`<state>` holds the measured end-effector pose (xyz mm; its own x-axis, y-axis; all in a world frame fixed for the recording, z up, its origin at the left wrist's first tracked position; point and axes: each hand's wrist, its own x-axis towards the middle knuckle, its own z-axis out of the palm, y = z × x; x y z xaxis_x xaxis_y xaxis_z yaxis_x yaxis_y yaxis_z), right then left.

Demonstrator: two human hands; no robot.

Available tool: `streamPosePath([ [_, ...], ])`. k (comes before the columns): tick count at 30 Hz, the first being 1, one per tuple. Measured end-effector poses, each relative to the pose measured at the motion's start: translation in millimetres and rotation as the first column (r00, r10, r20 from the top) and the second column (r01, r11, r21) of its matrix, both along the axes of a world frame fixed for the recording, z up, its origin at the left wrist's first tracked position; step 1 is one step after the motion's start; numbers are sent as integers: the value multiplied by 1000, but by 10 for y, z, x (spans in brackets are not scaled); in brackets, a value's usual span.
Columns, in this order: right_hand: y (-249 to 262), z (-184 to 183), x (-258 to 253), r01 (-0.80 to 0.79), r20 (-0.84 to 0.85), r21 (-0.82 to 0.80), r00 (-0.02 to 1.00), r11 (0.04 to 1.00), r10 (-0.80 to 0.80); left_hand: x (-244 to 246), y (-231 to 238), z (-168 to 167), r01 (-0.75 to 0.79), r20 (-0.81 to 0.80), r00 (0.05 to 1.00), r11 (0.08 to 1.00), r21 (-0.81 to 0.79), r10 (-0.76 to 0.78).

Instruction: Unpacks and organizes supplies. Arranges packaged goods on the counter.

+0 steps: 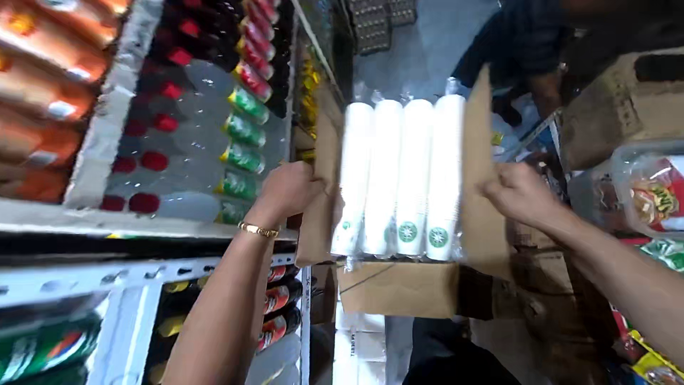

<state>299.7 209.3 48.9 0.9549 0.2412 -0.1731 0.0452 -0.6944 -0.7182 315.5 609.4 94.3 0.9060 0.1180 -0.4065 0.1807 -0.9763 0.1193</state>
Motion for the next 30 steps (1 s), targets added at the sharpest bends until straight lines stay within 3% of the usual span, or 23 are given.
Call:
streamPosePath([
  [6,435,-1595,565,-21,-88,-29,996,999,18,482,214,-1326,-151,-20,988,987,61,152],
  [12,799,-3170,1043,-67,-392,-151,920,986,2,779,267,-3184,-255,-147,948,952,171,281],
  [16,812,-4209,941,-48,-483,-183,874,982,-47,625,147,-4304,-329,-252,894,925,188,370],
  [19,786,-4804,735,-115,-584,-147,812,982,8,410,34,-5070,-413,-271,837,874,257,475],
  [22,690,-5000,384,-133,-611,8,784,991,110,42,43,-5279,-524,-233,779,809,268,582],
  [24,422,-4980,47,-40,-549,76,833,996,75,-191,142,-5228,-541,-202,793,816,202,575],
  [27,-186,-4717,-759,244,-310,-118,912,963,-269,-604,132,-4968,-492,-59,869,870,-7,491],
  [28,-408,-4625,-1071,386,-233,-185,876,904,-422,-784,63,-4868,-438,13,898,897,-51,439],
  [30,-823,-4477,-1692,617,-218,-279,706,736,-674,-1245,-104,-4737,-282,147,944,953,-111,296],
])
